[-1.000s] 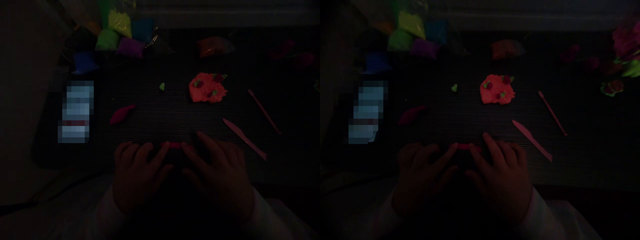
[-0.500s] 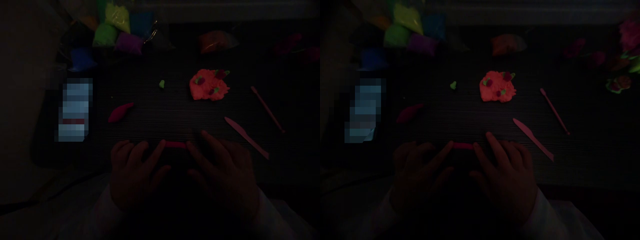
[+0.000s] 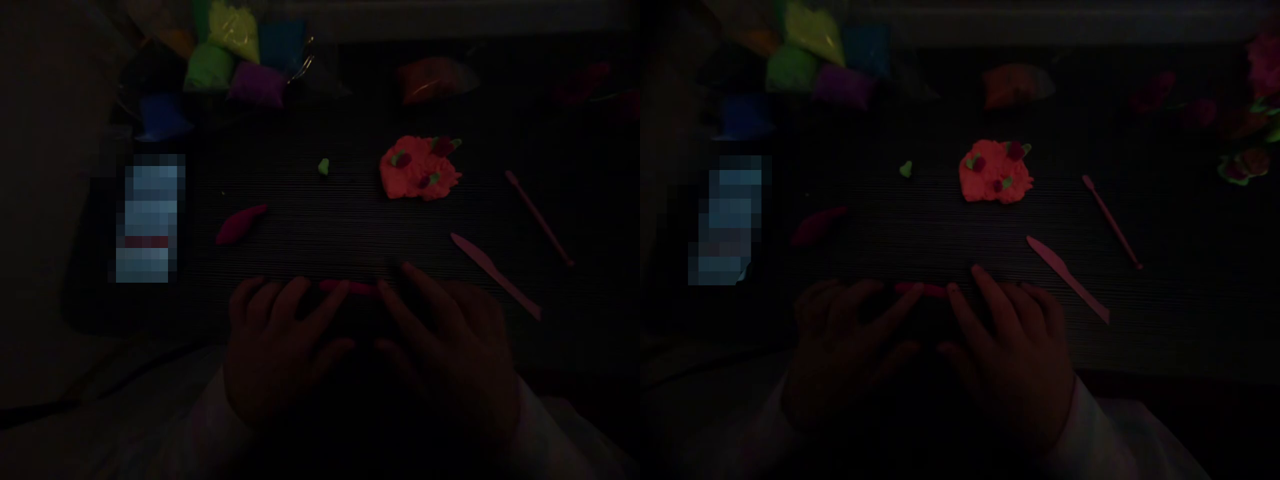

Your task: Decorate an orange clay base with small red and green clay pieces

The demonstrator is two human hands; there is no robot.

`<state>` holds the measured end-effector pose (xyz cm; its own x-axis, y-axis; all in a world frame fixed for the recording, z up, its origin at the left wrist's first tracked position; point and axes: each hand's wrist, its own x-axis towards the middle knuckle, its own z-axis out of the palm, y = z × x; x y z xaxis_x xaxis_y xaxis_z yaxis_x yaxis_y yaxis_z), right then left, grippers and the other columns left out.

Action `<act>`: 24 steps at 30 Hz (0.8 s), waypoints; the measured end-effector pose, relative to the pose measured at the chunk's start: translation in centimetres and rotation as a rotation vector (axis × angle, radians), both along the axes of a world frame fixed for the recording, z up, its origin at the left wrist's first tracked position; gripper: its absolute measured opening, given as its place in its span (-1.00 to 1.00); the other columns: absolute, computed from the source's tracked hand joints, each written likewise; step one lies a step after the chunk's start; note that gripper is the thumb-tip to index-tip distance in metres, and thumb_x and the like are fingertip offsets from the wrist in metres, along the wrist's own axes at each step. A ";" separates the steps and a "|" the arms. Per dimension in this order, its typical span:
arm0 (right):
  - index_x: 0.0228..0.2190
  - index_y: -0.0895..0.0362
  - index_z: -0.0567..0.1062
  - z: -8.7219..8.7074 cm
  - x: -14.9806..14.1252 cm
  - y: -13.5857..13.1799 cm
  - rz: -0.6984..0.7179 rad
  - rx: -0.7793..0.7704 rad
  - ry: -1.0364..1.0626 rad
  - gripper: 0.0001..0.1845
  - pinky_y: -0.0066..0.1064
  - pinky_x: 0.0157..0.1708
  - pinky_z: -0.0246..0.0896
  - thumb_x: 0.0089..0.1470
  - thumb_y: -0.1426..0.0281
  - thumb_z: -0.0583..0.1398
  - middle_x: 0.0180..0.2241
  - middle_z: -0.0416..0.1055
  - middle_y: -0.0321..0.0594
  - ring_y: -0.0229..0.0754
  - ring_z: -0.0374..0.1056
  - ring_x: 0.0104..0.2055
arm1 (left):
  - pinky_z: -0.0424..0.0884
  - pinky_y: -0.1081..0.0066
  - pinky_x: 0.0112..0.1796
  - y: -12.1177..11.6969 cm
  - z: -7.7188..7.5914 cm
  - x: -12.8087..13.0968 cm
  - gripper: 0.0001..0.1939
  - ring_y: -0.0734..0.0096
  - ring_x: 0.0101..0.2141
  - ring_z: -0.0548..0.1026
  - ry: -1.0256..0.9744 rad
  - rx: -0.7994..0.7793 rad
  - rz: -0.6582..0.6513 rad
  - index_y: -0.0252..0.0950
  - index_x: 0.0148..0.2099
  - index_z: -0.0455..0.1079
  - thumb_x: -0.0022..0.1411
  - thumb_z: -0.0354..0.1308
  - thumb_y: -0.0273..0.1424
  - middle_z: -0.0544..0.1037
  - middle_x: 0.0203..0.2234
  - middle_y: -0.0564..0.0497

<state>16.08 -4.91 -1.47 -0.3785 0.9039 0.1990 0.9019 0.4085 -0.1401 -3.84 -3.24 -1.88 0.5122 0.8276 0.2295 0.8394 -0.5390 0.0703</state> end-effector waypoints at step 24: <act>-0.07 0.10 0.33 0.6 0.7 0.0 -0.002 -0.087 0.079 -0.59 0.05 -0.09 0.05 0.02 0.27 0.11 0.06 0.09 0.09 0.09 0.12 -0.02 | 0.28 0.19 -0.21 0.1 0.8 0.1 -0.83 0.20 -0.25 0.30 -0.197 -0.043 0.090 -0.29 -0.24 0.43 0.05 0.14 -0.45 0.44 -0.30 -0.08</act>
<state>16.75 -4.94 -0.90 -0.3625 0.9200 0.1491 0.8877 0.3896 -0.2455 -3.74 -3.16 -1.05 0.3844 0.8792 0.2814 0.8517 -0.4553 0.2594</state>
